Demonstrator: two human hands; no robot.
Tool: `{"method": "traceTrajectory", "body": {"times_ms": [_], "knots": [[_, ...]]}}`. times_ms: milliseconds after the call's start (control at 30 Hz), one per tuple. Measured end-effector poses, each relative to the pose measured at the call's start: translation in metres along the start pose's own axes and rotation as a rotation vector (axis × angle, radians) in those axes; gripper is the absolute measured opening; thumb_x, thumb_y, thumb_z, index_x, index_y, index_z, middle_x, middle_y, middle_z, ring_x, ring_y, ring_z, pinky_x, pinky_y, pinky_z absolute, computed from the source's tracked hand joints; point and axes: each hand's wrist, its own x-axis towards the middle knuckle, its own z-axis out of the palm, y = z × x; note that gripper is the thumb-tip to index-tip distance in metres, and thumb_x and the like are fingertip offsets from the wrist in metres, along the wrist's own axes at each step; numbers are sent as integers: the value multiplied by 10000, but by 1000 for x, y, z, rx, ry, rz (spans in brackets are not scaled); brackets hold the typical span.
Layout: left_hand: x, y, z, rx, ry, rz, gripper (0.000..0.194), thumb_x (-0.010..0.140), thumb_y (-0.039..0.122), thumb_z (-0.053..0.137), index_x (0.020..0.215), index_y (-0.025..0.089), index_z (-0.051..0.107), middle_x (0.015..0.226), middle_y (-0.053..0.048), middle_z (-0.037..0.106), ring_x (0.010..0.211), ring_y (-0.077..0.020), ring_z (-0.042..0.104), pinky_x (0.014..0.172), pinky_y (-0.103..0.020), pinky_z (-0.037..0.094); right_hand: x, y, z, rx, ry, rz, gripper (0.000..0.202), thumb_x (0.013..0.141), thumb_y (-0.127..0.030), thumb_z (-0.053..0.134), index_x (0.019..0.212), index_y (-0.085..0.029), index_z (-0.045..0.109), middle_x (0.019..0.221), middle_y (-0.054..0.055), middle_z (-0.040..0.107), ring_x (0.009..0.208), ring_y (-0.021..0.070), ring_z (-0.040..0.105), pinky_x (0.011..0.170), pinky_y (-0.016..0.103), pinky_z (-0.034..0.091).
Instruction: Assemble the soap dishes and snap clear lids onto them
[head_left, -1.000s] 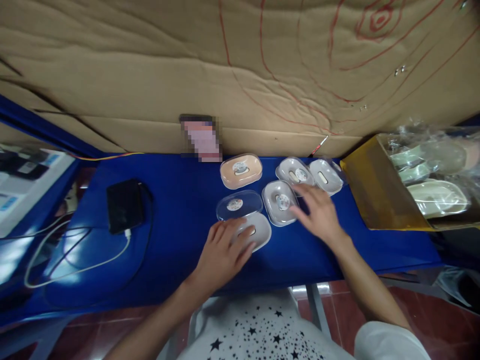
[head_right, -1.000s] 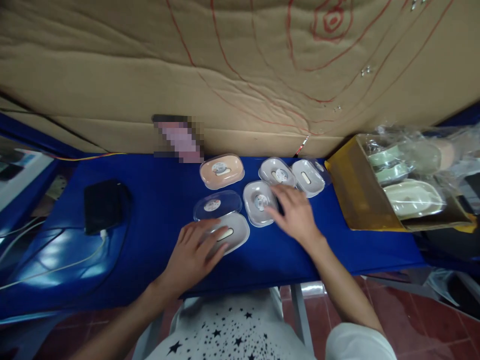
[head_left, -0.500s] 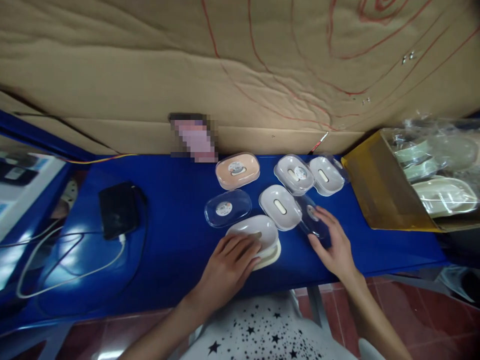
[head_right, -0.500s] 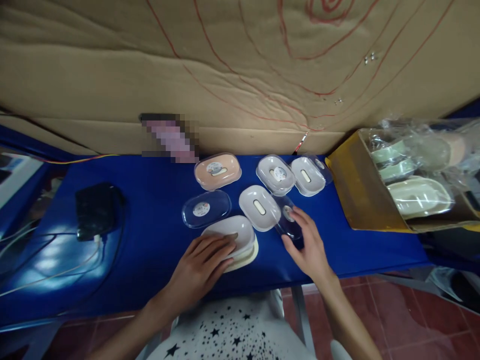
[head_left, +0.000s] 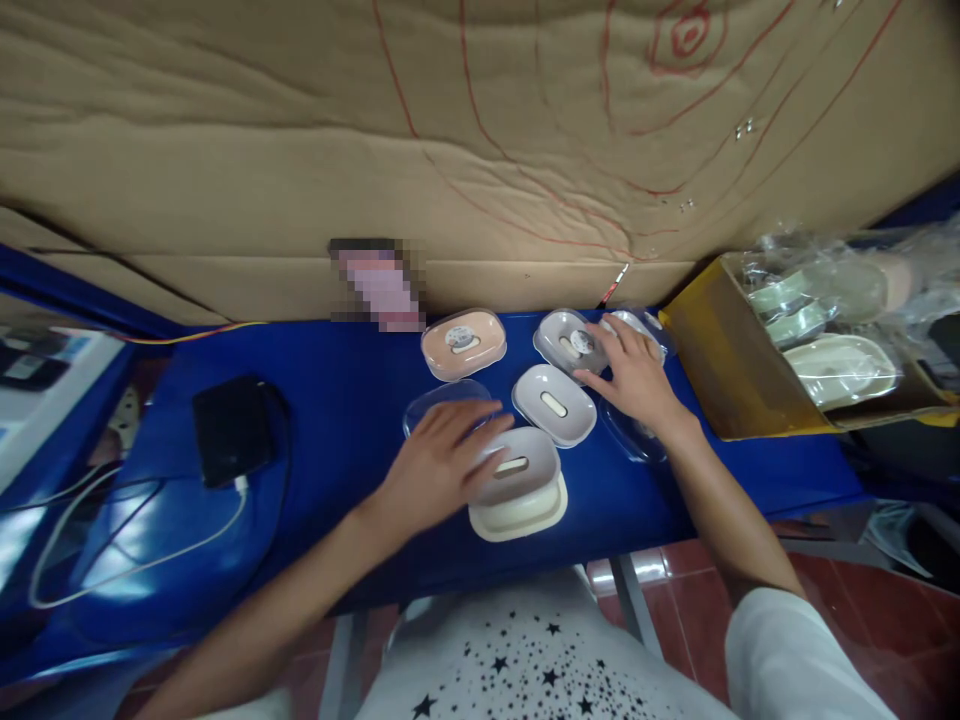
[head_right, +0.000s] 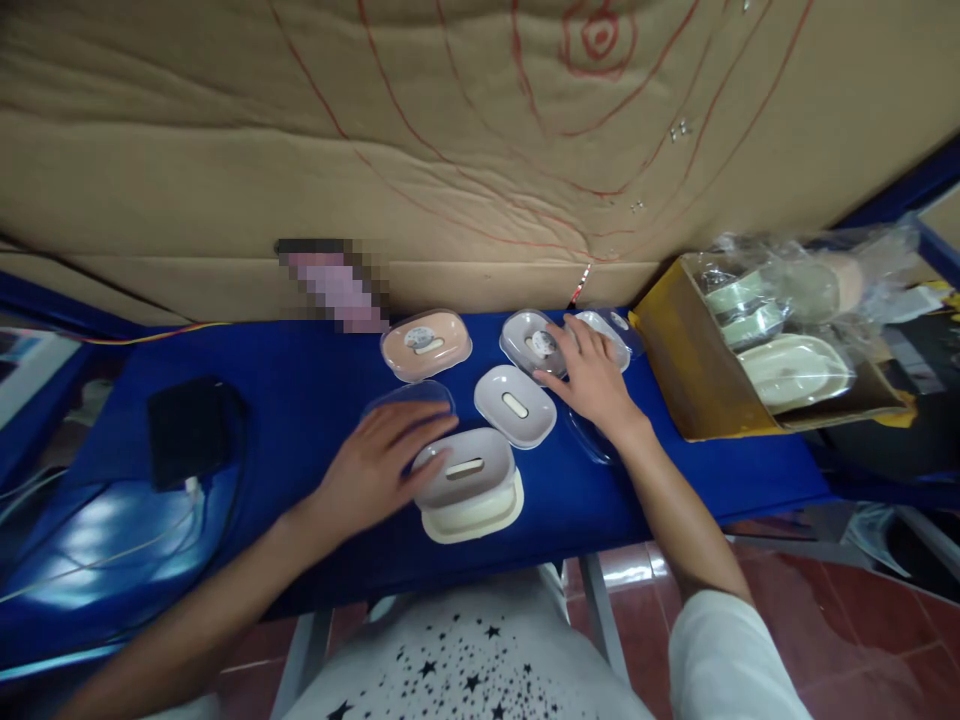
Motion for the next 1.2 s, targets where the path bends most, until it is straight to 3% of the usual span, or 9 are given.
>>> {"method": "traceTrajectory", "body": {"times_ms": [167,300,400,500,600,733,867,967,1200], "knots": [[36,-71,8,159,-128,-277,555,1026,336,722,1545,196,582,1621,-195,574,1482,-402,569,1144,-557,541,16,0,12,-27,-80,10,629,1073,-587,584,1541,-168,580,1617,229,590,1438,433,617,1149,618,511],[47,-92,13,163,-156,-301,492,1045,307,659,1522,204,599,1583,-180,601,1470,-386,567,1143,-538,544,3,8,11,28,26,21,531,1138,-524,443,1504,-174,603,1448,190,730,1306,373,712,1110,556,535],[57,-91,8,159,-163,-289,376,1087,265,542,1439,198,653,1359,-150,726,1284,-336,679,1103,-491,563,0,6,5,19,130,28,446,1153,-407,405,1439,-168,650,1414,173,750,1335,363,688,1112,542,515],[68,-86,6,216,-209,-263,379,1074,313,586,1434,211,652,1423,-156,692,1294,-351,671,1086,-501,563,-2,-15,0,14,169,-33,378,1147,-352,440,1369,-192,701,1337,151,783,1263,341,708,1046,503,522],[76,-83,9,241,-257,-246,491,997,378,739,1449,216,634,1567,-178,597,1398,-387,611,1120,-519,548,-10,-47,2,38,51,-163,346,1145,-392,503,1326,-203,730,1226,123,815,1107,295,749,972,450,537],[80,-83,14,129,-242,-276,461,1037,395,695,1455,215,622,1545,-164,636,1373,-353,654,1131,-478,556,-21,-73,8,17,-134,-239,470,1103,-513,601,1422,-178,686,1411,160,750,1255,338,708,1053,504,530],[79,-88,23,-68,-224,-343,496,1105,514,562,1506,223,583,1450,-121,710,1276,-319,725,1074,-446,596,-26,-73,7,51,-230,-243,572,1063,-539,666,1504,-177,633,1509,177,698,1349,368,674,1095,573,525],[76,-89,35,-121,-153,-310,476,1113,477,547,1511,218,581,1544,-144,635,1408,-315,643,1176,-462,541,-28,-72,5,65,-262,-251,496,1080,-437,649,1515,-199,632,1507,169,703,1345,370,685,1093,597,536],[71,-68,39,97,-125,-162,393,1029,378,721,1395,237,691,1572,-186,594,1462,-410,562,1230,-616,435,-30,-79,1,37,-230,-258,400,1123,-309,531,1469,-150,653,1428,181,748,1288,352,726,1083,549,579]]}}
